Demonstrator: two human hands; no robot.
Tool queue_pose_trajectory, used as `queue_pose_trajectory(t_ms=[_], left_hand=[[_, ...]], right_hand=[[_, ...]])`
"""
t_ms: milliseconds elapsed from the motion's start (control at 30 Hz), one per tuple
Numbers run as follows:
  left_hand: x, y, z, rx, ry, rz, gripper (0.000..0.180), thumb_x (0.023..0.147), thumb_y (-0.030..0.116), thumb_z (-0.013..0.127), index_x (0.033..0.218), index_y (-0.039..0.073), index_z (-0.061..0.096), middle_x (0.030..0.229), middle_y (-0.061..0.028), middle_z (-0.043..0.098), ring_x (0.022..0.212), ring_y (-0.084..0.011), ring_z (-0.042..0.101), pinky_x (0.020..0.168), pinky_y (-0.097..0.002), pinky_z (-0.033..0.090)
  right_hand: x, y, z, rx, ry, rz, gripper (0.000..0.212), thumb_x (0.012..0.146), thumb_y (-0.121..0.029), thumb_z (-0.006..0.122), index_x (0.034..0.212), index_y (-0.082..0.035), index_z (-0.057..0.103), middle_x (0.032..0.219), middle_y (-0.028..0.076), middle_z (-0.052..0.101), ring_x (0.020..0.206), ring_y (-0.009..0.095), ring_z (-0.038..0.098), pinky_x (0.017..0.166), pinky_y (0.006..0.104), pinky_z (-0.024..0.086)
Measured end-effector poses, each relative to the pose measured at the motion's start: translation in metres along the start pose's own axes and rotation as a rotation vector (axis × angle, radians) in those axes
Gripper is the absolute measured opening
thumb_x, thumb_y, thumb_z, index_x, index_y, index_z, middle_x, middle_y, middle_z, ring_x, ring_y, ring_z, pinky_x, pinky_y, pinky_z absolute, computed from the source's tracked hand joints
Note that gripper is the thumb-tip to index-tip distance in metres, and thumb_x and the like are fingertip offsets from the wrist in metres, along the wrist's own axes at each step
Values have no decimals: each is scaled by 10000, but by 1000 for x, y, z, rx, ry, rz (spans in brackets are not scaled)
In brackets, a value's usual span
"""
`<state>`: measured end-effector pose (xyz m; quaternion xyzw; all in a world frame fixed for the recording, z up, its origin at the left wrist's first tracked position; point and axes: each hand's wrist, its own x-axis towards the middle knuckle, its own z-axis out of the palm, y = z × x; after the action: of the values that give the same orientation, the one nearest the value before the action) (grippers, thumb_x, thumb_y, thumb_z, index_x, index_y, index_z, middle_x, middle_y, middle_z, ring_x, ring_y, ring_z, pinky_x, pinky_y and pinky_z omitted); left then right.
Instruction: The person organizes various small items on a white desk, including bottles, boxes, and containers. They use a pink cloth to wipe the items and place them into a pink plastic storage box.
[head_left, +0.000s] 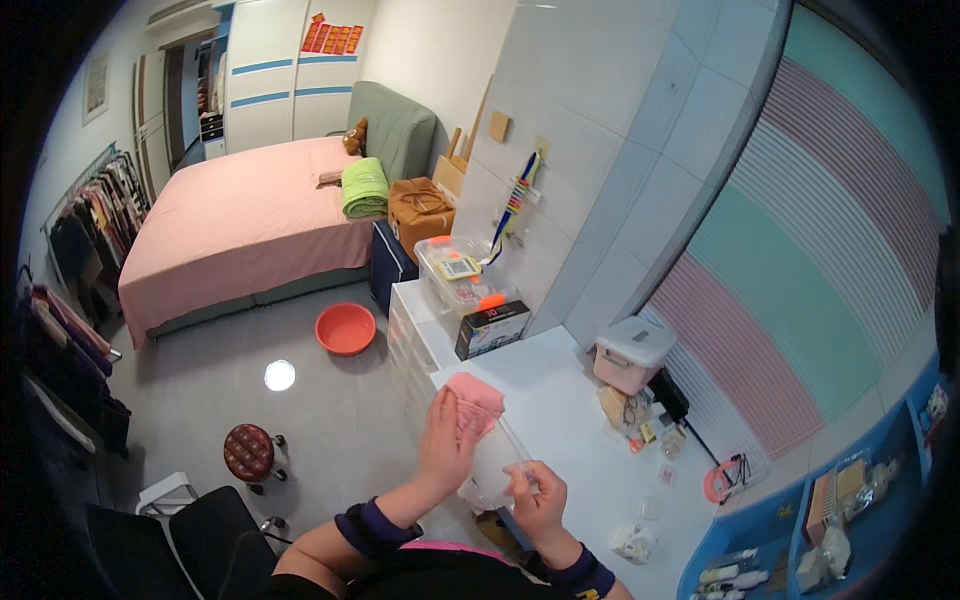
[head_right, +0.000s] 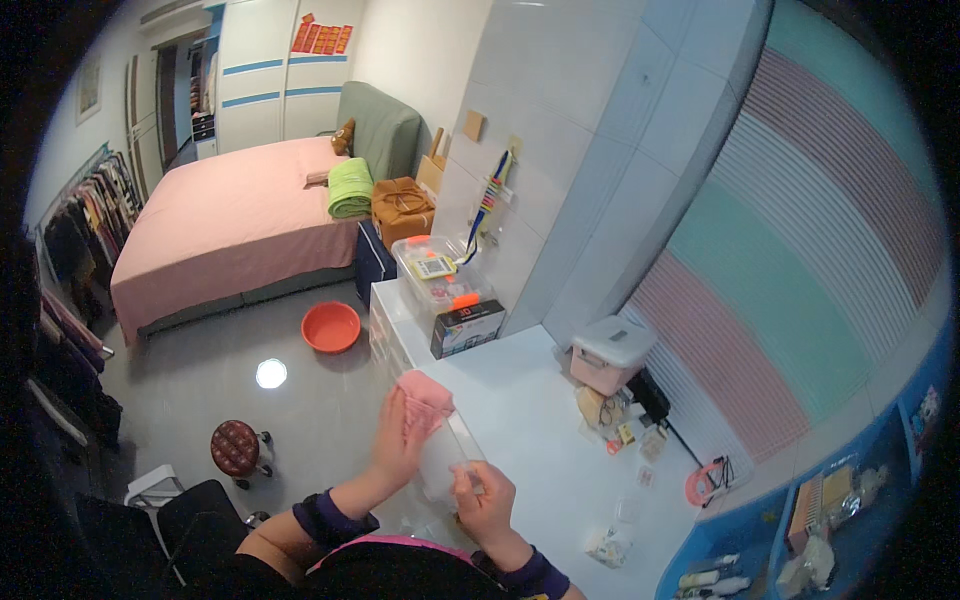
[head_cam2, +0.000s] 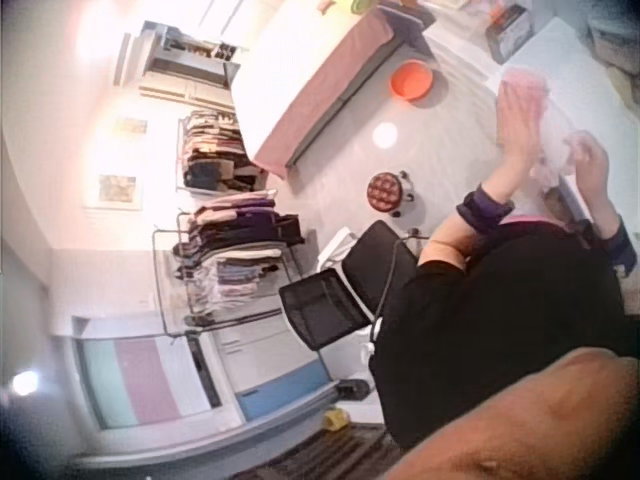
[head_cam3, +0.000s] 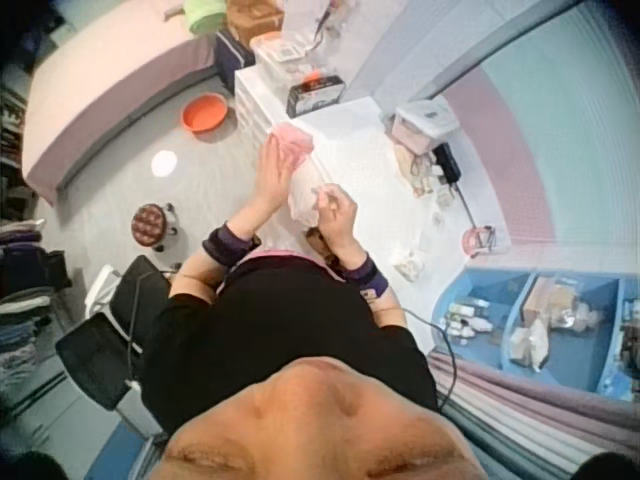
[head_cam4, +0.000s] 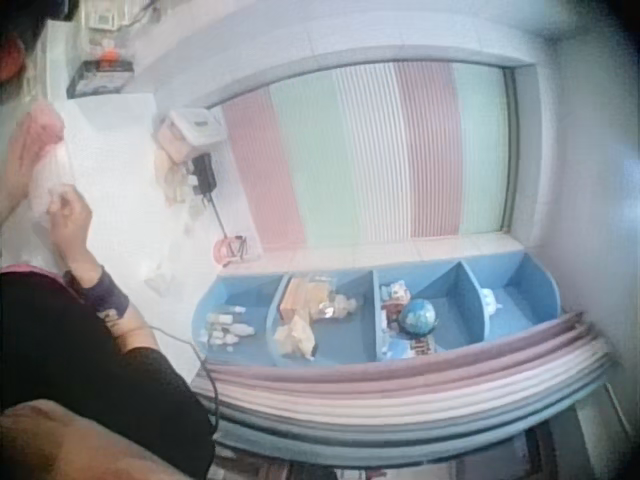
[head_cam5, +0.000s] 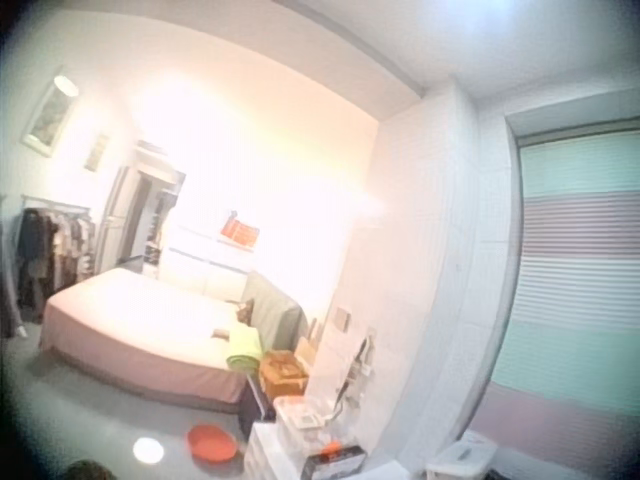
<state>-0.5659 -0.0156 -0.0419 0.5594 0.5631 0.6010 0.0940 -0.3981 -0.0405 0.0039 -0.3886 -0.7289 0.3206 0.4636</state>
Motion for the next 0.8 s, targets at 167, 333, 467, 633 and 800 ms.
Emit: queue_pose_trajectory(t_ms=[167,333,467,633,800], left_hand=[[15,-11,-19,-484,-6,-326,564,924,170,529,1381,-101,342,1407,-264,380,1319,-396,377,1088,-406,322],[-10,27,-32,-37,-71,78,559,924,172,519,1383,-99,353,1407,-234,407,1316,-332,411,1089,-386,319],[-3,14,-26,-419,-106,-89,525,990,283,420,1388,-57,383,1389,-163,458,1282,-263,441,1083,-377,323],[32,3,-45,-918,-465,-325,547,1019,415,317,1394,32,428,1332,-84,520,1154,-212,525,1007,-342,391],[34,17,-61,-783,-489,-284,529,1027,363,331,1408,-2,380,1325,-111,510,1223,-189,464,1056,-334,337]], right_hand=[[2,-6,-8,116,100,22,185,917,-166,583,862,-9,662,639,22,620,585,96,597,564,243,456],[7,-11,-8,99,143,2,159,883,-138,610,784,-20,649,617,23,602,557,94,569,536,245,439],[3,-10,-14,23,137,-112,152,804,-94,677,686,-29,604,603,16,586,520,97,522,503,247,404],[-2,-10,-24,167,200,-115,168,753,-40,699,654,-15,565,599,28,570,510,99,489,500,238,375],[2,2,-30,291,169,-34,178,763,-14,690,647,9,558,624,22,578,533,84,487,511,234,372]])
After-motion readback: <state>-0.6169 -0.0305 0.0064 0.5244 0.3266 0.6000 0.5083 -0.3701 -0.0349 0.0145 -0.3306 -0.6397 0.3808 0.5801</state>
